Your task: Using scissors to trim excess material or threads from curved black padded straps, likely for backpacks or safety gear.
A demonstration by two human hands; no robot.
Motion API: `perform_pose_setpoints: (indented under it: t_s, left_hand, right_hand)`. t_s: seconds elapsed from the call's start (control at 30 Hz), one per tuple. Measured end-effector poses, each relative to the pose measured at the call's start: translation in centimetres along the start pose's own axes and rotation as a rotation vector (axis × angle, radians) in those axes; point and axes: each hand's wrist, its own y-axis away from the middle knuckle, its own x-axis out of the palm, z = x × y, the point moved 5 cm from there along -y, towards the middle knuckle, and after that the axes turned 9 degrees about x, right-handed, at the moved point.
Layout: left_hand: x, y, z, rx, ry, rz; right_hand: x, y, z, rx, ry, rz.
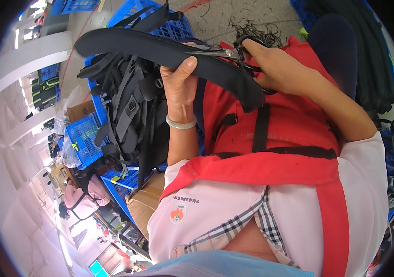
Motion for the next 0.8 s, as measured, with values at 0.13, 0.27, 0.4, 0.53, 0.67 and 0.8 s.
perform_pose_setpoints:
  t_s: [0.13, 0.27, 0.4, 0.53, 0.67, 0.8]
  left_hand:
    - [0.4, 0.3, 0.2, 0.021, -0.020, 0.015]
    - [0.2, 0.3, -0.1, 0.028, -0.028, -0.008]
    - [0.0, 0.5, 0.0, 0.009, -0.004, -0.037]
    - [0.2, 0.6, 0.4, 0.007, -0.059, -0.013]
    - [0.8, 0.5, 0.6, 0.015, -0.021, -0.016]
    - [1.0, 0.8, 0.7, 0.011, -0.031, -0.003]
  right_hand:
    - [0.0, -0.1, 0.4, -0.097, 0.056, -0.034]
    - [-0.4, -0.3, 0.7, 0.127, 0.065, 0.169]
    - [-0.7, 0.1, 0.5, 0.099, 0.072, 0.119]
    - [-0.9, 0.2, 0.5, 0.052, 0.073, 0.079]
    - [0.2, 0.2, -0.6, 0.042, 0.043, 0.067]
    - [0.3, 0.1, -0.9, 0.034, 0.066, 0.017]
